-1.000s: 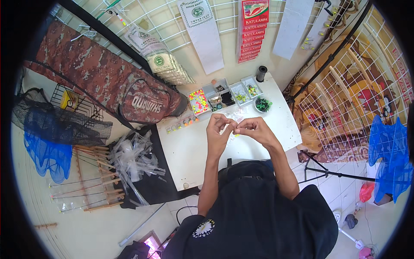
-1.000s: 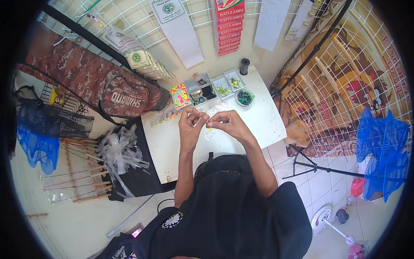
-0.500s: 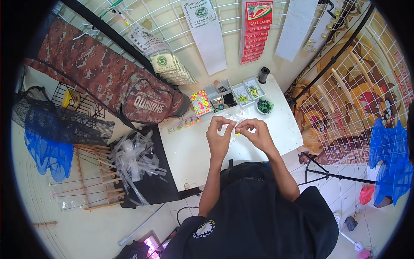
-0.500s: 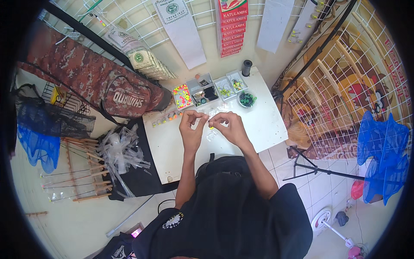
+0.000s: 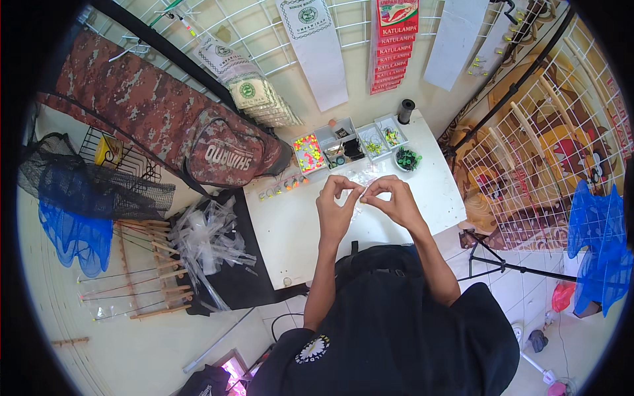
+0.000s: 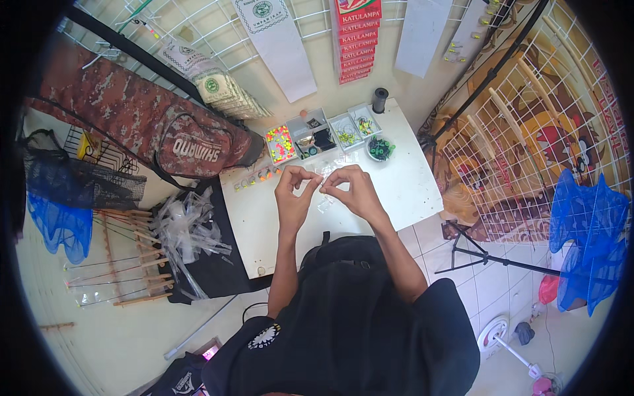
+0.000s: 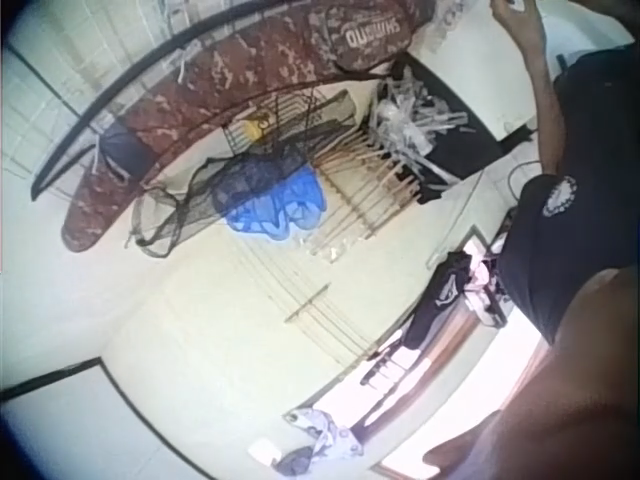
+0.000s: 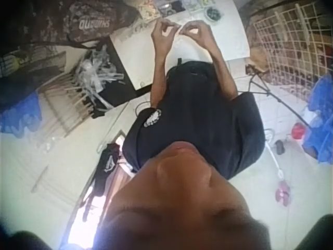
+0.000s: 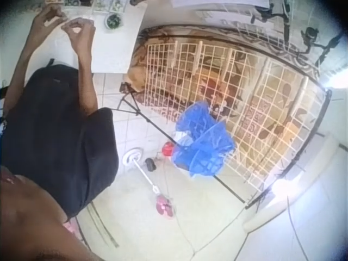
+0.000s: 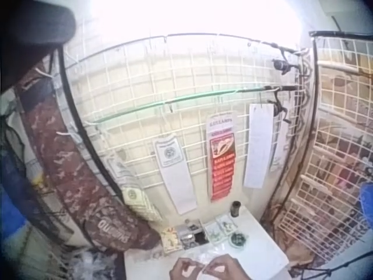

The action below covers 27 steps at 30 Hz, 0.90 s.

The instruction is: Assembling small fishing components, including threading beads onto a line, on a white work surface.

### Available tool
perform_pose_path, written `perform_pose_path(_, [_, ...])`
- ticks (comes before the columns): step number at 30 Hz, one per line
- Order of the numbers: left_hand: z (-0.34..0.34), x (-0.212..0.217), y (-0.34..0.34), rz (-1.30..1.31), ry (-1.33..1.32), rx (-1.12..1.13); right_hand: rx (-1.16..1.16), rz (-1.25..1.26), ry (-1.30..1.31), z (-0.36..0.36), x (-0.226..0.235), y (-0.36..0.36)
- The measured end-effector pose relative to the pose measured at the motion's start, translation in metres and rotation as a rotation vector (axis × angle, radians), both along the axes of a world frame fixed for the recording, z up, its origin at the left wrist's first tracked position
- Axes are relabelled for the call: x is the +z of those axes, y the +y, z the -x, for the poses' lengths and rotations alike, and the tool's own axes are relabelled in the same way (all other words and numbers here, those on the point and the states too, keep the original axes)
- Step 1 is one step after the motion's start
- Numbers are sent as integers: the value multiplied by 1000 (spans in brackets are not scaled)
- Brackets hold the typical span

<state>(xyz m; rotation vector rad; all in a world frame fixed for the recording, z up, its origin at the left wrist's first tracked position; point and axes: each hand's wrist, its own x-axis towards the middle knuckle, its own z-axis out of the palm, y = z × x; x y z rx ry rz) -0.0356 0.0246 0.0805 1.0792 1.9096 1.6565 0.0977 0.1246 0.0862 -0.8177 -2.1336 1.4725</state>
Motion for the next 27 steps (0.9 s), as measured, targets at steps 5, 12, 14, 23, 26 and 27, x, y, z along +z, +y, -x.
perform_pose_path(5, [3, 0, 1, -39, -65, -44, -20, -130, 68, 1, -17, -1])
perform_pose_path(12, [3, -3, -1, -48, -131, -42, -18, 1, 42, 0, -17, -2])
perform_pose_path(14, [3, -5, -1, -29, -100, -24, -32, 13, 64, 1, -17, -4])
perform_pose_path(23, [5, 8, -7, 116, 100, -41, -83, -154, 54, 9, -11, -10])
perform_pose_path(26, [7, 13, -12, 140, 222, -64, -55, -208, 80, 13, -7, -11])
perform_pose_path(27, [7, 13, -13, 118, 228, -62, -46, -208, 84, 15, -4, -12])
